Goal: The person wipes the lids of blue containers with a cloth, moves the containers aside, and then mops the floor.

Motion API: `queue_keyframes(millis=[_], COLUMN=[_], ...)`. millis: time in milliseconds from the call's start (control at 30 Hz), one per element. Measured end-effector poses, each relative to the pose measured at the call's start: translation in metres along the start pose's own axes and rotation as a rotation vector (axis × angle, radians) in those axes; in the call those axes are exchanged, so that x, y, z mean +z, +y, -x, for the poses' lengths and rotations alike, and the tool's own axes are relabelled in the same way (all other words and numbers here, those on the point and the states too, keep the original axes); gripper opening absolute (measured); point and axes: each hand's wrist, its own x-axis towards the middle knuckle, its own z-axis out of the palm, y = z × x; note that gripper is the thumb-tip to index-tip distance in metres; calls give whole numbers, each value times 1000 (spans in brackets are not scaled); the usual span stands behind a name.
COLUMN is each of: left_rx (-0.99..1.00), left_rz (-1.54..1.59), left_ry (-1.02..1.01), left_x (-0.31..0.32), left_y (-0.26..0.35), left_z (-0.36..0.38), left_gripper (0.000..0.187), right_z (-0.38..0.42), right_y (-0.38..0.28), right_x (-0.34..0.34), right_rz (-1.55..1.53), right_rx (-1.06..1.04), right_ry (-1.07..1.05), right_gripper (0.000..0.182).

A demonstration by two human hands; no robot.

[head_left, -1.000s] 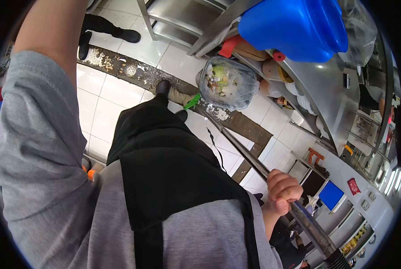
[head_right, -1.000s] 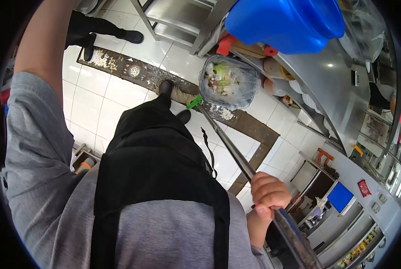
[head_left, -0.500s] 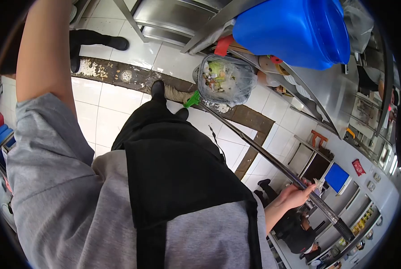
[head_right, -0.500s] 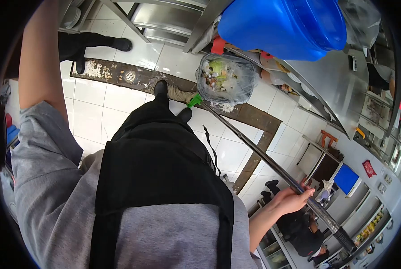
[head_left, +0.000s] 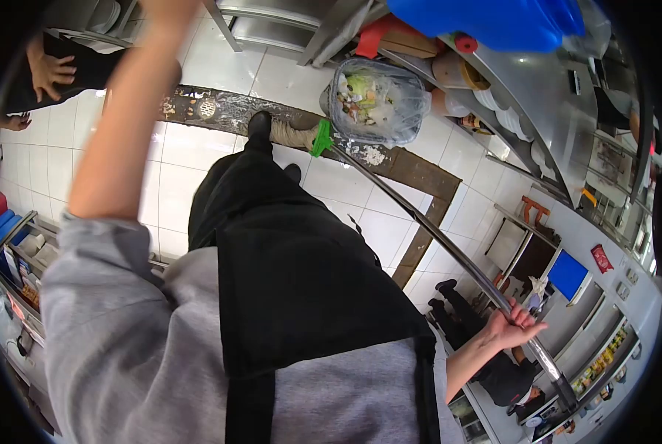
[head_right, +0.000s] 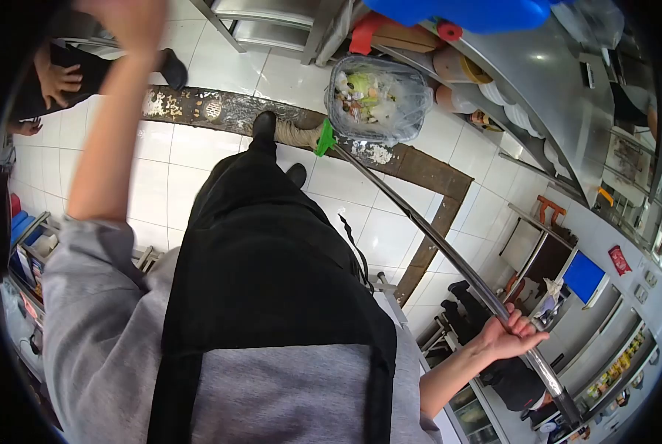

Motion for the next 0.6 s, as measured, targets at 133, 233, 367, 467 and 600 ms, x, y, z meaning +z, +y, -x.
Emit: queue_keyframes(millis=[133,233,367,467,600], left_rx=[-96,109,-59,-125,-216], left_rz=[542,986,920,907,828], left_ry=[-1575,-1652,-2335,-2051,-1851], left_x=[-50,-42,-17,-28,-32], left_y=[93,169,242,247,266], left_z=[202,287,307,335,355], left_gripper=[64,80,30,28,21], right_z=[42,77,80,65,46], right_y=[-49,-83,-97,-87,-111], right_x=[-7,-4,-9,-25,-36], right_rz=[-77,-114,-181,-224,-154], right_rx=[-70,-105,-141,-31,-60], right_ry=[-591,-854,-906,-984,-529], right_gripper=[53,51,51,49,32])
